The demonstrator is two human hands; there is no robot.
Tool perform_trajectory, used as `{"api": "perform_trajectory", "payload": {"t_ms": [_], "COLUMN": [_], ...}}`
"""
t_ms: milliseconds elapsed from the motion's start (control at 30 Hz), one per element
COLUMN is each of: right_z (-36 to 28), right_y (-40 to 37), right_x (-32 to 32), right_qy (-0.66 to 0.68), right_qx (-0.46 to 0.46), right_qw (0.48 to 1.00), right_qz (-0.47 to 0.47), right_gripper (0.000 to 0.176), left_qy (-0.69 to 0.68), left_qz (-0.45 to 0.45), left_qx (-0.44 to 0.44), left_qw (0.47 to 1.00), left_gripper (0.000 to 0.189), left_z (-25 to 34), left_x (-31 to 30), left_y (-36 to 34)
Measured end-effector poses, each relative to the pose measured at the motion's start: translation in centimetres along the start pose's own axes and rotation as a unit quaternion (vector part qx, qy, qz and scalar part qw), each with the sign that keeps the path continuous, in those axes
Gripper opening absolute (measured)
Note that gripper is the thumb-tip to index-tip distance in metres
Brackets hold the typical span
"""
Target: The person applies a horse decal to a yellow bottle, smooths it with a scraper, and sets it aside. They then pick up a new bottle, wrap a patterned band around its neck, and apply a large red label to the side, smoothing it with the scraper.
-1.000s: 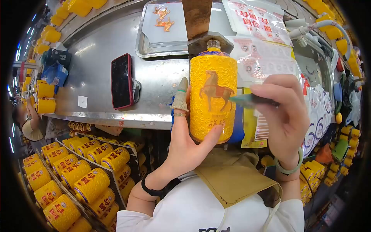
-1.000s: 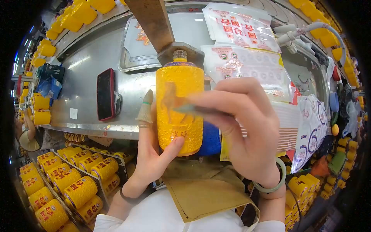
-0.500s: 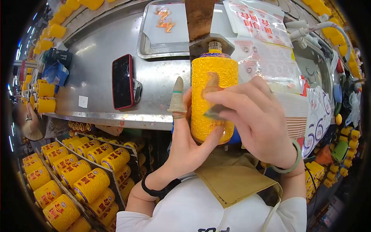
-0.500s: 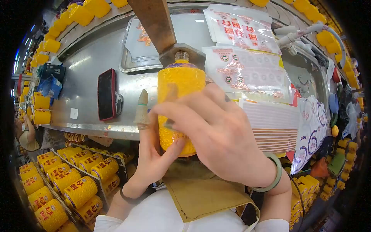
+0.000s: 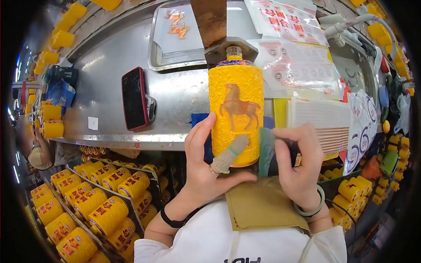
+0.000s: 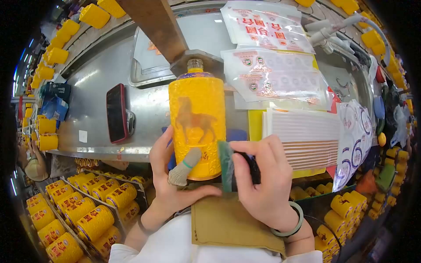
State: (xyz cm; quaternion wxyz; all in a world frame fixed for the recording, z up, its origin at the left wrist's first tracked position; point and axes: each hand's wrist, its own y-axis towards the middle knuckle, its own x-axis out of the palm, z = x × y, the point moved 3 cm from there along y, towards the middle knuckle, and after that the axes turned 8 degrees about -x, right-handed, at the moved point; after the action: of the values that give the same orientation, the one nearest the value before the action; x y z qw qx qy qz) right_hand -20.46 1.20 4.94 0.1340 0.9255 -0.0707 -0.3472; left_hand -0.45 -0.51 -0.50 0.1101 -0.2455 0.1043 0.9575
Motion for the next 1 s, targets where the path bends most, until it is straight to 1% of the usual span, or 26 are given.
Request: {"api": "perform_trajectory", "payload": {"t_ms": [33,100,133,167,233,267,333,400,433,500,533,700,833,900,933,967,1000], "right_z": [0.0,0.0,-0.5,-0.9,-1.7,-1.7,-1.1,-0.7,-0.9,-1.5,-2.1,-3.3,-3.6,-3.1,-2.3,-1.8,-1.0], "right_y": [-0.1,-0.3,-0.1,0.1,0.4,0.3,-0.2,-0.5,-0.4,0.0,0.1,0.6,0.8,0.8,0.5,0.5,0.6], "right_x": [-0.1,-0.1,0.0,0.3,1.0,1.4,1.3,0.5,0.4,0.0,0.3,1.8,2.5,1.4,0.9,0.1,-0.3], "right_qy": [-0.002,0.028,0.037,0.036,0.072,0.072,0.047,0.016,0.013,0.009,-0.002,0.01,0.025,0.017,0.005,-0.015,0.01], "right_qx": [0.001,0.021,-0.01,-0.009,-0.035,-0.013,0.005,0.046,0.047,-0.009,-0.03,-0.017,-0.033,0.003,0.007,0.032,0.046], "right_qw": [1.0,0.999,0.999,0.999,0.997,0.997,0.999,0.998,0.998,0.999,0.999,1.0,0.999,1.0,1.0,0.999,0.998], "right_qz": [0.002,0.025,0.029,0.029,0.009,0.005,0.018,0.036,0.039,0.044,0.03,0.016,0.002,-0.005,0.016,0.029,0.039], "right_gripper": [0.018,0.017,0.017,0.017,0.019,0.019,0.019,0.018,0.018,0.018,0.018,0.019,0.018,0.016,0.016,0.014,0.013], "left_qy": [-0.002,0.103,0.073,0.072,0.002,0.001,-0.042,-0.035,-0.027,-0.018,-0.005,0.004,0.02,0.019,0.017,0.017,0.061], "left_qz": [-0.002,0.021,0.035,0.035,0.042,0.04,0.065,0.067,0.072,0.07,0.071,0.066,0.064,0.047,0.031,0.032,0.002], "left_qx": [0.002,0.113,0.12,0.121,0.06,0.061,0.028,0.038,0.046,0.063,0.078,0.091,0.104,0.09,0.074,0.075,0.082], "left_qw": [1.0,0.988,0.989,0.989,0.997,0.997,0.997,0.996,0.996,0.995,0.994,0.994,0.992,0.995,0.997,0.997,0.995], "left_gripper": [0.066,0.073,0.069,0.069,0.069,0.069,0.071,0.071,0.07,0.07,0.069,0.067,0.068,0.07,0.072,0.072,0.08], "left_z": [-0.3,-1.1,-1.4,-1.7,-2.3,-2.1,-1.8,-1.9,-2.0,-1.9,-1.8,-1.9,-2.3,-1.5,-1.0,-0.4,0.2], "left_x": [0.0,0.1,0.2,0.3,0.1,0.1,0.0,-0.1,-0.1,-0.2,-0.2,-0.5,-0.6,-1.1,-1.4,-1.7,-1.8], "left_y": [0.1,0.1,0.3,0.3,0.3,0.3,0.5,0.5,0.5,0.7,0.8,0.9,0.8,1.3,1.6,2.0,2.5]}}
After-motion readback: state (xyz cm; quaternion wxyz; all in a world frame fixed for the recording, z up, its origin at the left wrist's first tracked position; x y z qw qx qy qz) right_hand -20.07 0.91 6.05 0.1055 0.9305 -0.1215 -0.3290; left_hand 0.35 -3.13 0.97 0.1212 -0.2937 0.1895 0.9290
